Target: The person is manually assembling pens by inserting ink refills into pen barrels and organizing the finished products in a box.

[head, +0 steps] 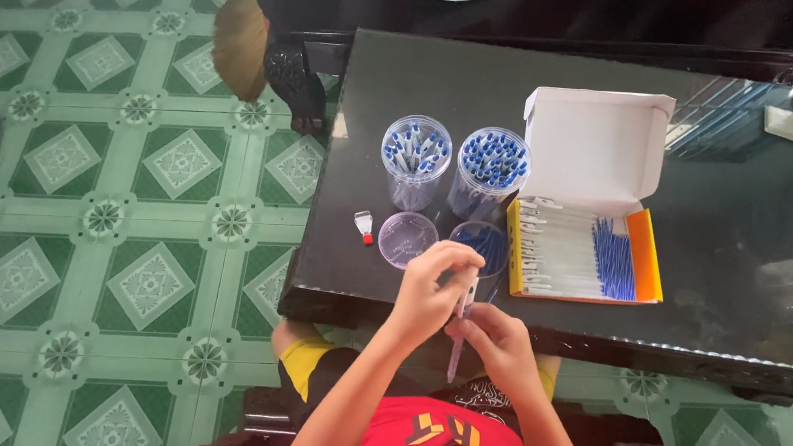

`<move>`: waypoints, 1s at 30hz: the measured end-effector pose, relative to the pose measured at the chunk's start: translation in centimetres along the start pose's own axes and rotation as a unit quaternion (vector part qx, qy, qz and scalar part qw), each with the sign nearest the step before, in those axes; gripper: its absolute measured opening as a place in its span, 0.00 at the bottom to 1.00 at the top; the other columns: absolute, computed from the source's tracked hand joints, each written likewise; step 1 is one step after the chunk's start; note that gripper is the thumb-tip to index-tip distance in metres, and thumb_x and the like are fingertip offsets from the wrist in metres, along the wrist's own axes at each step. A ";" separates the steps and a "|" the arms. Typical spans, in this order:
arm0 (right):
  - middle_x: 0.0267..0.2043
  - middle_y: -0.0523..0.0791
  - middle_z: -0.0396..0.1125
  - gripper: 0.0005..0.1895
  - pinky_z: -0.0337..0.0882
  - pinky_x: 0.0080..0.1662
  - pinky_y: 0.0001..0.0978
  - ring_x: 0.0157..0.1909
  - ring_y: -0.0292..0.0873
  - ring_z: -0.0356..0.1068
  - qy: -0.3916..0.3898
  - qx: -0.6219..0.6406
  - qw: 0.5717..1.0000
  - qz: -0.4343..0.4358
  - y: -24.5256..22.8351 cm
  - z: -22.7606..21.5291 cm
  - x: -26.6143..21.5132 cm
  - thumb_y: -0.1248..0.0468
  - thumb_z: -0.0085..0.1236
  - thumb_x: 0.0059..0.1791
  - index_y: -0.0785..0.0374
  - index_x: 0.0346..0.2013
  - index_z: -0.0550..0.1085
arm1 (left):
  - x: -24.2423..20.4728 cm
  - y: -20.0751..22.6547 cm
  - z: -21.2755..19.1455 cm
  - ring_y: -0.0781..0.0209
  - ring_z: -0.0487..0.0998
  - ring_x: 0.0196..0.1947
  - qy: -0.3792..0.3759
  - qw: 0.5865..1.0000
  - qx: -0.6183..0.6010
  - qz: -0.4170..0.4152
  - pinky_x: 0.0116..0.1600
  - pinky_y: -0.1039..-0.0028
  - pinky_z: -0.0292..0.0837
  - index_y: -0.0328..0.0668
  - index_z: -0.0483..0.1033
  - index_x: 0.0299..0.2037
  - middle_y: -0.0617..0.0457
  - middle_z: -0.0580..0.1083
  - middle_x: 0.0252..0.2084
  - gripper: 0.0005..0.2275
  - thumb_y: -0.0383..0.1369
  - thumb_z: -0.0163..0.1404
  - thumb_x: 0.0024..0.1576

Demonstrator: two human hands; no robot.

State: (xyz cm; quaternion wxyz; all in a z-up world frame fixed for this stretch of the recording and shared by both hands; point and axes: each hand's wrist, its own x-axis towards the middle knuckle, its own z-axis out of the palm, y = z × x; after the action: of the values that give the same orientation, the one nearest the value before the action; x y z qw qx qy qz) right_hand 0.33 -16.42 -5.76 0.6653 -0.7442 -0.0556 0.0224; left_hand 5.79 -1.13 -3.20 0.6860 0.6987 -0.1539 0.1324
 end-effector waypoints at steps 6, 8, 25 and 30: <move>0.32 0.53 0.78 0.16 0.81 0.39 0.41 0.34 0.50 0.79 -0.101 0.159 0.979 0.080 1.2 -1.6 -0.8 0.62 0.57 0.50 0.71 0.48 0.79 | 0.7 1.8 -1.2 0.61 0.79 0.43 -0.128 0.984 -0.111 -0.061 0.47 0.73 0.77 0.39 0.80 0.44 0.50 0.78 0.42 0.06 0.26 0.49 0.62; 0.31 0.54 0.76 0.17 0.81 0.37 0.42 0.34 0.50 0.78 -0.129 0.199 0.969 0.063 0.9 -1.8 -0.8 0.61 0.57 0.51 0.72 0.48 0.78 | 0.4 1.2 -1.3 0.61 0.79 0.44 -0.131 0.977 -0.154 -0.063 0.49 0.73 0.77 0.40 0.79 0.46 0.51 0.78 0.43 0.07 0.27 0.49 0.63; 0.39 0.54 0.75 0.39 0.74 0.31 0.33 0.34 0.46 0.77 -0.140 0.188 0.967 0.100 0.0 1.1 3.8 0.69 0.65 0.44 0.62 0.69 0.63 | -3.1 -6.6 -4.9 0.50 0.79 0.46 0.005 0.991 -0.121 -0.062 0.55 0.63 0.72 0.32 0.79 0.39 0.40 0.78 0.45 0.10 0.15 0.46 0.53; 0.46 0.54 0.72 0.44 0.72 0.32 0.23 0.30 0.38 0.72 0.089 -0.005 0.983 -0.159 -3.9 1.2 12.1 0.73 0.55 0.52 0.67 0.75 0.42 | -2.2 -17.3 -10.8 0.46 0.71 0.54 0.165 0.918 0.358 0.051 0.61 0.59 0.63 0.37 0.72 0.59 0.45 0.72 0.52 0.26 0.23 0.56 0.46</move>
State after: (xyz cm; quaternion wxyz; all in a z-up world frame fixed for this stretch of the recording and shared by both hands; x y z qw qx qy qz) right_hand 12.03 -13.44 -1.52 0.6588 -0.7283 -0.1138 -0.1502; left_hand 10.89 9.93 -19.74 0.3984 0.8569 -0.0162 0.3267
